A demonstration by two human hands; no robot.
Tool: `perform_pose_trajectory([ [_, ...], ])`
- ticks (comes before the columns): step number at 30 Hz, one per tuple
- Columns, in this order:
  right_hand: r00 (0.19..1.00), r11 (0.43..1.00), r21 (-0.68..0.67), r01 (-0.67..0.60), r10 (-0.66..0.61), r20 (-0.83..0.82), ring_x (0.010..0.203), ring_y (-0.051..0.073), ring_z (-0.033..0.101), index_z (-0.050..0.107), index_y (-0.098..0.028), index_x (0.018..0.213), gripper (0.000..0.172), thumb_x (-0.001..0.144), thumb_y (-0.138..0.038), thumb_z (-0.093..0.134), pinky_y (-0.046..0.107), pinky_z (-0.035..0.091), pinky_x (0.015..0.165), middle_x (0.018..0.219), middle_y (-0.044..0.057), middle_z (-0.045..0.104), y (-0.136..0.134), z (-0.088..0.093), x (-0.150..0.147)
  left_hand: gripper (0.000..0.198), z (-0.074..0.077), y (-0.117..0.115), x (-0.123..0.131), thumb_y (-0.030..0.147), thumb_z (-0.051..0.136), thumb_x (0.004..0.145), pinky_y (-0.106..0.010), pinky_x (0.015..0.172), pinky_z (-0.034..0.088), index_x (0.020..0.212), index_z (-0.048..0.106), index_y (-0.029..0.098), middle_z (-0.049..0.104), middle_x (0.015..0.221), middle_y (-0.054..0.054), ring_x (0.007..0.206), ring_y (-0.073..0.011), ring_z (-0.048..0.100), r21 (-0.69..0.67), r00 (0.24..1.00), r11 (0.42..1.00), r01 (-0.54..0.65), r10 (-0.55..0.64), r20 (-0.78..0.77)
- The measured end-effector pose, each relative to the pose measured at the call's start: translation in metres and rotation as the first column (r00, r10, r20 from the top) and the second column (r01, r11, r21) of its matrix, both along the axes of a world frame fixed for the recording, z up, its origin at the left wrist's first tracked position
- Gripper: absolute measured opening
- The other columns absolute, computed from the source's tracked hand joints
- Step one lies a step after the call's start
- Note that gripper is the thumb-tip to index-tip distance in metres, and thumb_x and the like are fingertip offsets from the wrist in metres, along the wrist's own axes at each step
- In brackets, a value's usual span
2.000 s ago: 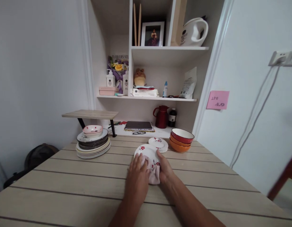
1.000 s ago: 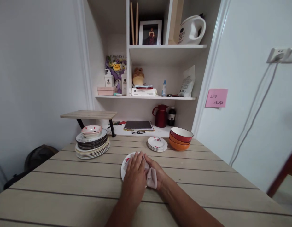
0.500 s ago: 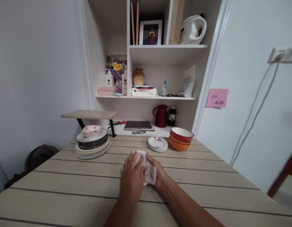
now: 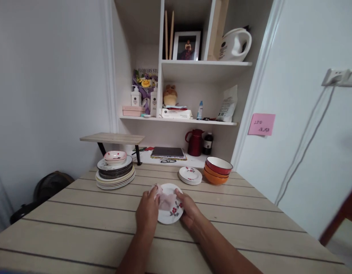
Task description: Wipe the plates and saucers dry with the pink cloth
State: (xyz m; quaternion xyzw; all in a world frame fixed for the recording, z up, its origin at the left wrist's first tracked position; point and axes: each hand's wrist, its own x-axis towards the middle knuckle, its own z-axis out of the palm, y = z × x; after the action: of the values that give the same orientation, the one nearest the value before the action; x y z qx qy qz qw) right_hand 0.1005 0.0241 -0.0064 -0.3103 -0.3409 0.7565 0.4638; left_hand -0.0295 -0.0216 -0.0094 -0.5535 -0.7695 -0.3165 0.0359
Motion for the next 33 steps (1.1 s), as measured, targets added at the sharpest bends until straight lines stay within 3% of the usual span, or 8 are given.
perform_pose_trajectory([
  [3, 0.999, 0.999, 0.001, 0.035, -0.035, 0.018, 0.067, 0.021, 0.069, 0.063, -0.012, 0.097, 0.021, 0.085, -0.029, 0.060, 0.034, 0.055, 0.072, 0.076, 0.009, 0.074, 0.001, -0.002, -0.002, 0.038, -0.001, -0.001, -0.003, 0.029, 0.038, 0.095, -0.029, 0.070, 0.045, 0.129, 0.055, 0.028, 0.060, 0.111, -0.009, 0.093, -0.0201, 0.062, -0.045, 0.999, 0.999, -0.013, 0.015, 0.047],
  [7, 0.978, 0.979, -0.081, 0.187, -0.178, 0.104, 0.059, 0.019, 0.066, 0.058, -0.015, 0.100, 0.019, 0.087, -0.028, 0.056, 0.034, 0.054, 0.063, 0.069, 0.005, 0.071, 0.016, -0.007, 0.007, 0.037, -0.002, -0.002, -0.012, 0.025, 0.038, 0.094, -0.028, 0.065, 0.042, 0.125, 0.057, 0.029, 0.059, 0.108, -0.007, 0.088, -0.0188, 0.062, -0.087, 0.988, 0.992, -0.090, 0.100, 0.118],
  [12, 0.938, 0.952, 0.049, 0.301, -0.305, 0.164, 0.066, 0.015, 0.066, 0.058, -0.020, 0.104, 0.021, 0.083, -0.023, 0.060, 0.027, 0.051, 0.063, 0.077, 0.000, 0.071, 0.034, -0.005, 0.023, 0.036, -0.002, -0.005, -0.017, 0.022, 0.039, 0.093, -0.025, 0.067, 0.042, 0.122, 0.058, 0.030, 0.059, 0.105, -0.005, 0.088, -0.0159, 0.062, -0.075, 0.983, 0.995, -0.060, 0.072, 0.167],
  [15, 0.933, 0.957, 0.116, 0.264, -0.284, 0.221, 0.067, 0.016, 0.065, 0.061, -0.018, 0.101, 0.025, 0.077, -0.021, 0.066, 0.026, 0.050, 0.062, 0.077, 0.000, 0.072, 0.038, -0.007, 0.021, 0.036, -0.001, -0.006, -0.016, 0.025, 0.040, 0.092, -0.025, 0.069, 0.043, 0.122, 0.058, 0.031, 0.060, 0.107, -0.005, 0.092, -0.0166, 0.061, -0.078, 0.979, 0.997, -0.029, 0.044, 0.200],
  [19, 0.919, 0.987, 0.139, 0.079, -0.126, 0.374, 0.054, 0.016, 0.061, 0.068, -0.012, 0.088, 0.019, 0.069, -0.015, 0.070, 0.026, 0.046, 0.053, 0.063, 0.004, 0.070, 0.039, -0.010, 0.017, 0.037, 0.000, -0.007, -0.016, 0.026, 0.040, 0.092, -0.027, 0.073, 0.044, 0.123, 0.058, 0.030, 0.060, 0.110, -0.006, 0.095, -0.0183, 0.061, -0.080, 0.973, 0.997, -0.006, 0.024, 0.230],
  [24, 0.849, 0.989, 0.128, -0.080, 0.000, 0.529, 0.039, 0.009, 0.047, 0.066, -0.015, 0.061, 0.012, 0.060, -0.005, 0.073, 0.019, 0.036, 0.045, 0.040, -0.004, 0.057, 0.041, -0.004, 0.025, 0.037, 0.001, -0.006, -0.019, 0.027, 0.039, 0.092, -0.027, 0.076, 0.045, 0.123, 0.058, 0.030, 0.060, 0.111, -0.006, 0.097, -0.0191, 0.062, -0.089, 0.966, 0.996, 0.022, 0.001, 0.258],
  [29, 0.844, 0.994, 0.105, -0.022, -0.038, 0.535, 0.039, 0.010, 0.051, 0.065, -0.013, 0.066, 0.006, 0.067, -0.012, 0.071, 0.019, 0.033, 0.038, 0.047, 0.001, 0.062, 0.040, 0.000, 0.040, 0.037, 0.002, -0.003, -0.017, 0.028, 0.039, 0.092, -0.027, 0.077, 0.045, 0.124, 0.058, 0.031, 0.061, 0.109, -0.006, 0.096, -0.0188, 0.062, -0.112, 0.967, 0.993, 0.040, -0.011, 0.253],
  [33, 0.865, 0.978, 0.104, 0.183, -0.211, 0.456, 0.030, 0.007, 0.037, 0.058, -0.016, 0.075, 0.007, 0.079, -0.020, 0.061, 0.016, 0.021, 0.029, 0.043, -0.003, 0.053, 0.056, 0.004, 0.061, 0.037, -0.001, -0.002, -0.014, 0.028, 0.041, 0.092, -0.028, 0.076, 0.045, 0.124, 0.058, 0.031, 0.060, 0.113, -0.006, 0.097, -0.0195, 0.062, -0.138, 0.971, 0.988, 0.065, -0.031, 0.238],
])
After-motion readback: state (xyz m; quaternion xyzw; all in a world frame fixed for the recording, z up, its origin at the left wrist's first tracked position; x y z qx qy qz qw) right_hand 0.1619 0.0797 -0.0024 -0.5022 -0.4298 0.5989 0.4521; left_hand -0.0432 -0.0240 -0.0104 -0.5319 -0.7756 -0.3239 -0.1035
